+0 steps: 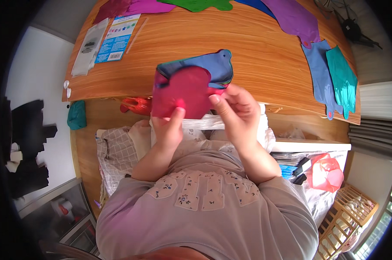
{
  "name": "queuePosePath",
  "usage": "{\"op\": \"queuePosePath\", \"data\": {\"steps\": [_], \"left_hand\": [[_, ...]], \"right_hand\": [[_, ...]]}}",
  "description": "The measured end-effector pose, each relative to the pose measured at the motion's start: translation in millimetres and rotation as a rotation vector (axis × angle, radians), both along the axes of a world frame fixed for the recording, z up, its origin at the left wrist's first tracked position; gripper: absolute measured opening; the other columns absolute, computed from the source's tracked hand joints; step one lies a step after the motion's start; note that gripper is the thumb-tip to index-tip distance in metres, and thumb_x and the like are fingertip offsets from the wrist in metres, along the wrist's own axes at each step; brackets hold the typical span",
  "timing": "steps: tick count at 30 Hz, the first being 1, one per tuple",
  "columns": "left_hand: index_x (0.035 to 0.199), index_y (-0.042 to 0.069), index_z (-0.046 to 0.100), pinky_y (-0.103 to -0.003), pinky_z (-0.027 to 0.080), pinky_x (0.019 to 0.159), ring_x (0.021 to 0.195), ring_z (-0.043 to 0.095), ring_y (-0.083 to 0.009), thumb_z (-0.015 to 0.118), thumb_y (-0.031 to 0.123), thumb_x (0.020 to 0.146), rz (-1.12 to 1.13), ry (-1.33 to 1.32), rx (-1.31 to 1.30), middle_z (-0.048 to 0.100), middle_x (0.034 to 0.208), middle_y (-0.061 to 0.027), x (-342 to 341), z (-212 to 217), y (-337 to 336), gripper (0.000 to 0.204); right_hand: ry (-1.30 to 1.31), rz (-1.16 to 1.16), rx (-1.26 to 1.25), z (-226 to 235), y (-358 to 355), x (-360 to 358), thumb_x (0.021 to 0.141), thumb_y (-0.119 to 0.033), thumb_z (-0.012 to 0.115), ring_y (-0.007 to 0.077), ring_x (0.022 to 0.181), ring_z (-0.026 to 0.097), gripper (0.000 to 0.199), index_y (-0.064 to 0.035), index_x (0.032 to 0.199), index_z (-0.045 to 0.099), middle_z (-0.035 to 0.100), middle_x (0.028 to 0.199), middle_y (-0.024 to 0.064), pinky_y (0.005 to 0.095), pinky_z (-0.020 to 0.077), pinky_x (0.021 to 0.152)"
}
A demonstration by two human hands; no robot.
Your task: The person folds foil balloons by hand, places them onto a cardboard insert, and slides them into a plastic package. The person then retrieves straws and sorts and folds foil balloons on the table.
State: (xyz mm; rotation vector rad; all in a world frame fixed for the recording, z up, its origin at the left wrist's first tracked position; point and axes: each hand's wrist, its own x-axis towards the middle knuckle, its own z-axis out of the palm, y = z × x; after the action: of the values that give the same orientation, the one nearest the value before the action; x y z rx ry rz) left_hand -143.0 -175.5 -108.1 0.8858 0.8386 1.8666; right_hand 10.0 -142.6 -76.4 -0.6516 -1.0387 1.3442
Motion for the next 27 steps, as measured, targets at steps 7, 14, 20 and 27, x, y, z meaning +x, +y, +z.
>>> {"op": "queuePosePath", "data": {"steps": [7,14,20,27], "left_hand": [[0.122,-0.005,0.059,-0.027,0.051,0.086,0.099,0.064,-0.0134,0.065,0.0,0.092,-0.219,0.204,0.002,0.069,0.109,-0.0096,-50,33,12,0.031],[0.125,-0.006,0.058,-0.025,0.054,0.081,0.096,0.066,-0.0133,0.065,-0.004,0.091,-0.458,0.06,-0.21,0.07,0.106,-0.0116,-65,37,15,0.035],[0.112,-0.005,0.065,-0.025,0.056,0.074,0.092,0.067,-0.0127,0.066,-0.005,0.09,-0.299,0.257,-0.095,0.071,0.101,-0.0111,-46,39,17,0.022],[0.102,-0.003,0.066,-0.023,0.056,0.07,0.083,0.068,-0.0116,0.069,-0.006,0.087,-0.202,0.522,-0.043,0.071,0.093,-0.0091,-47,41,16,0.016]], "right_hand": [[-0.194,0.112,-0.006,7,16,27,0.092,0.004,0.067,0.0123,0.085,0.068,0.023,0.0054,0.114,0.063,0.073,0.098,0.0103,0.0249,0.0554,0.076],[-0.217,0.127,-0.026,7,22,36,0.093,0.001,0.067,0.0111,0.088,0.067,0.026,0.006,0.118,0.064,0.073,0.101,0.0102,0.0246,0.0547,0.079],[-0.235,0.114,-0.055,4,23,36,0.093,0.0,0.067,0.0104,0.091,0.067,0.027,0.0064,0.119,0.064,0.073,0.103,0.0099,0.0239,0.0545,0.078],[-0.242,0.072,-0.104,4,22,33,0.094,-0.001,0.067,0.0094,0.09,0.067,0.028,0.0069,0.121,0.063,0.073,0.102,0.0098,0.0226,0.054,0.076]]}}
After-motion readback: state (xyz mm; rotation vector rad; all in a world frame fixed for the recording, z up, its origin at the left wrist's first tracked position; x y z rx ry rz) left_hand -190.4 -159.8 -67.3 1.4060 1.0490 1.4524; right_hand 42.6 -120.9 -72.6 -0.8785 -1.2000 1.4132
